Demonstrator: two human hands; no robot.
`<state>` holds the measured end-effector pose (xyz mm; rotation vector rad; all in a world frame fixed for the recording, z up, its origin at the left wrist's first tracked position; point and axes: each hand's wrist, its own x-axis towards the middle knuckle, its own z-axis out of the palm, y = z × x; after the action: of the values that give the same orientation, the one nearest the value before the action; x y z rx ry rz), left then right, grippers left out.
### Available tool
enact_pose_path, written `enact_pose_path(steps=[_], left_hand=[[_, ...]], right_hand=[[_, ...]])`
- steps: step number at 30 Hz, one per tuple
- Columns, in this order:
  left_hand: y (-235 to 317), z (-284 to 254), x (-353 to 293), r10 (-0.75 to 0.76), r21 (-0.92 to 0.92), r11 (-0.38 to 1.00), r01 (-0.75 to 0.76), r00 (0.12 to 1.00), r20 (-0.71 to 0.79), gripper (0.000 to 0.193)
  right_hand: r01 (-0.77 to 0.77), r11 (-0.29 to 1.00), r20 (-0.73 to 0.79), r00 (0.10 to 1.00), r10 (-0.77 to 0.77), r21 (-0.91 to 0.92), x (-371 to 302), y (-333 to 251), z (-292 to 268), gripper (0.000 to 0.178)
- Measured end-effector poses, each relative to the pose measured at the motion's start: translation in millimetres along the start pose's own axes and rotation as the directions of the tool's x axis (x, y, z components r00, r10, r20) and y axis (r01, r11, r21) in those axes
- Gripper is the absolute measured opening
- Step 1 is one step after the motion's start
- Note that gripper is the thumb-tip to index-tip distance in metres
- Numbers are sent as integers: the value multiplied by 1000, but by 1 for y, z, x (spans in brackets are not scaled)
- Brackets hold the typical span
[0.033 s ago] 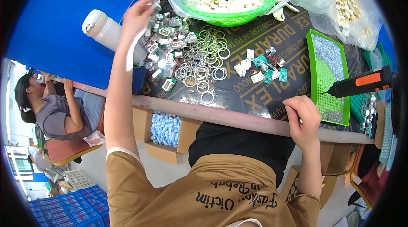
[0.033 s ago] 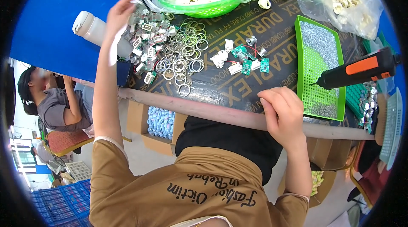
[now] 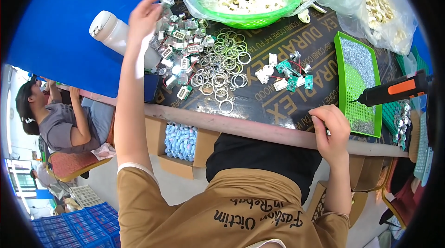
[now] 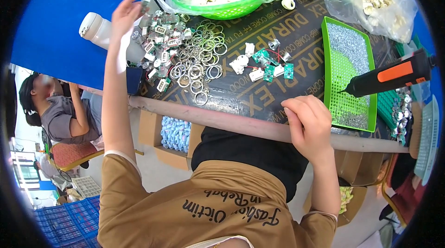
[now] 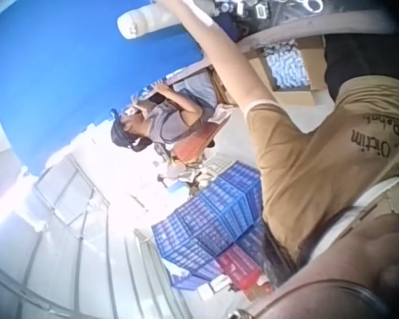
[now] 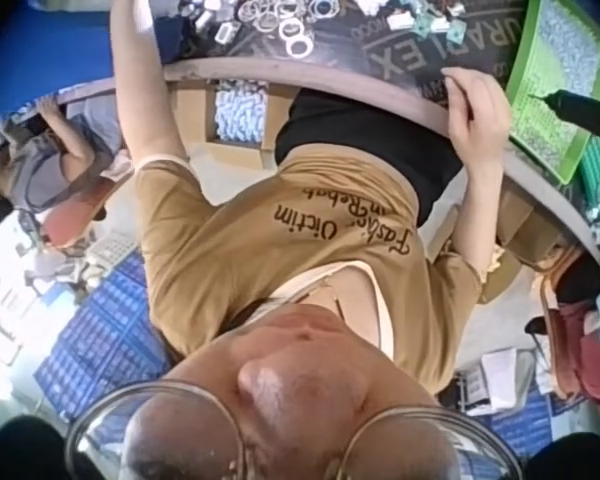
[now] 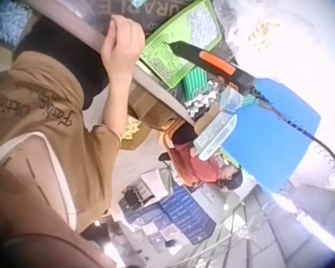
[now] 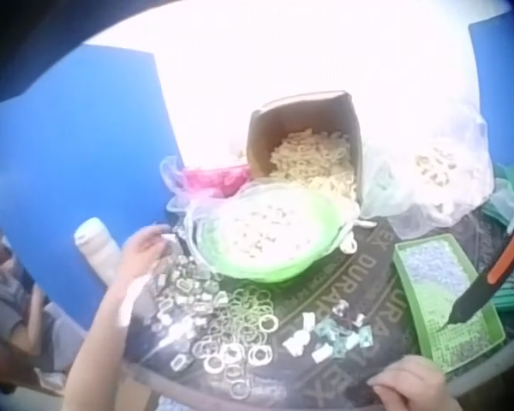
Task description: Assembling small electronic components into plastic housings using an electric screwdriver on a factory workbench.
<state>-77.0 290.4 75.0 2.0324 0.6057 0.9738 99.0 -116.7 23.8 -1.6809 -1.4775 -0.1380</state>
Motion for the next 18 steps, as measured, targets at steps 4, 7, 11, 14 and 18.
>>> enact_pose_path(steps=[4, 7, 11, 14, 18], left_hand=[[59, 1, -31, -132, -461, 882, 95, 990, -48, 39], [81, 8, -52, -77, -618, 782, 80, 997, 31, 36], [96, 20, -73, -8, -766, 631, 128, 987, 159, 37], [106, 56, -91, 28, -794, 587, 161, 976, 218, 37], [126, 117, -131, -36, -844, 426, 325, 939, 343, 38]], right_hand=[[-2, 999, -18, 1000, 2, 38, -1, -3, -1, 12], [13, 997, -20, 1000, -11, 79, -1, -8, 3, 12], [21, 993, -15, 1000, -19, 116, -2, -13, 6, 12], [-69, 971, -14, 997, 74, 231, -4, -17, 10, 11], [-108, 919, -66, 988, 143, 378, 2, -27, 16, 14]])
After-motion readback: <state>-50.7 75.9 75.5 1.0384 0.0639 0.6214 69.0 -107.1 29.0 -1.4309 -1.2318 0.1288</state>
